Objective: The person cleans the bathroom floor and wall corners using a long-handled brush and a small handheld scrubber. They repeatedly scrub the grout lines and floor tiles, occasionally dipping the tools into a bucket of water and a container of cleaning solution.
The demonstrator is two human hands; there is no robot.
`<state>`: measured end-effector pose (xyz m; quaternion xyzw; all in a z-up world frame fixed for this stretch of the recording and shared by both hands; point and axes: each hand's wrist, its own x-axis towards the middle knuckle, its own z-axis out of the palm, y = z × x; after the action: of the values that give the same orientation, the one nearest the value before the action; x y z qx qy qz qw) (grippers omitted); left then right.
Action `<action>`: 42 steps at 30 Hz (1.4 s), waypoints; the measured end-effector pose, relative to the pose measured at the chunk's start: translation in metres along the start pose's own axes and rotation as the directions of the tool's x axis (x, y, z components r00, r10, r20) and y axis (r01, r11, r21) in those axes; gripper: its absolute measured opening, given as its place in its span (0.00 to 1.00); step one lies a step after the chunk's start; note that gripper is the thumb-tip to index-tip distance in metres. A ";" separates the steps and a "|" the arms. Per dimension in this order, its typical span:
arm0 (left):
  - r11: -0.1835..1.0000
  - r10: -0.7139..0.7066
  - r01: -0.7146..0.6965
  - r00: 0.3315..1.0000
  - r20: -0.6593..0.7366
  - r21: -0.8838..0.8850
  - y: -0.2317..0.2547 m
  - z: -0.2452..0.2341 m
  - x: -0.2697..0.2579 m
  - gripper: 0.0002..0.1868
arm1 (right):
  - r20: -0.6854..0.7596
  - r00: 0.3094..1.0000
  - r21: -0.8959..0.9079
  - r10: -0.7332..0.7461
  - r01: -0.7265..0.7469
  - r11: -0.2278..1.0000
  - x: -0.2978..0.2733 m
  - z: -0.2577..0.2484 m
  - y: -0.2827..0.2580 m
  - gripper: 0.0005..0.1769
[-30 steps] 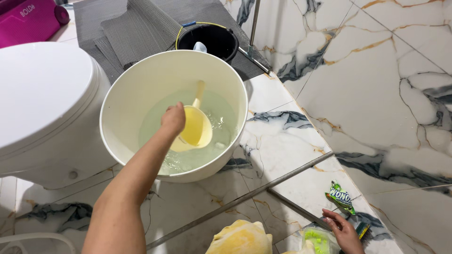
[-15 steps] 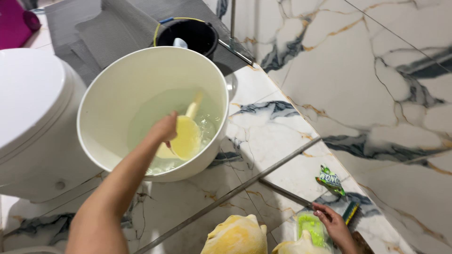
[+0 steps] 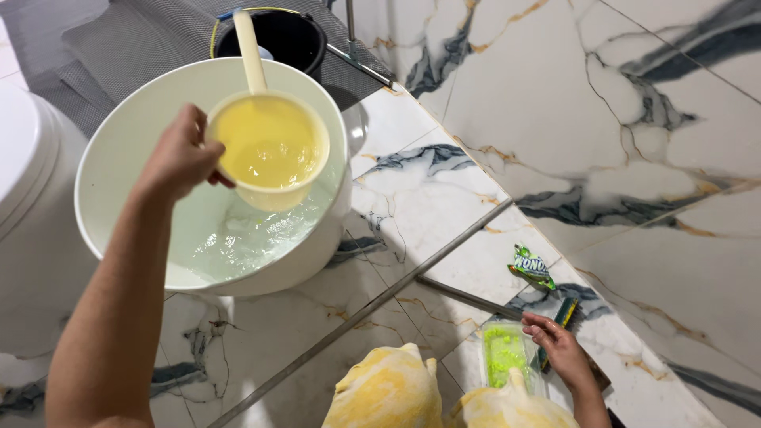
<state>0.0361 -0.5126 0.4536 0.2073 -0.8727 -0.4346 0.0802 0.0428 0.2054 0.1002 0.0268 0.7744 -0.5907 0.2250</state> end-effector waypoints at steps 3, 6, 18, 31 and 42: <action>0.997 0.070 -0.070 0.997 0.012 -0.046 0.054 0.000 0.001 0.12 | -0.037 0.999 0.054 0.013 -0.011 0.998 -0.002 -0.003 -0.001 0.21; 0.987 0.159 -0.160 0.987 0.033 0.024 0.108 0.017 0.000 0.14 | -0.081 0.997 0.187 -0.015 0.030 0.982 -0.008 -0.007 -0.001 0.20; 0.863 0.499 -0.476 0.760 0.416 -0.166 0.176 0.250 -0.017 0.15 | -0.211 0.977 0.642 -0.043 0.171 0.748 -0.050 -0.008 -0.023 0.18; 0.912 0.407 -0.300 0.599 0.690 -0.278 0.160 0.470 -0.097 0.11 | -0.334 0.890 0.885 0.312 0.181 0.429 0.036 0.004 -0.013 0.16; 0.697 0.543 -0.714 0.461 0.702 -0.071 0.108 0.500 -0.111 0.22 | -0.308 0.833 0.778 0.461 -0.058 0.625 0.045 0.033 0.031 0.17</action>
<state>-0.0553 -0.0440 0.2385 -0.2970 -0.8959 -0.3108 -0.1118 0.0221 0.1743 0.0482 0.3767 0.4830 -0.7863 0.0809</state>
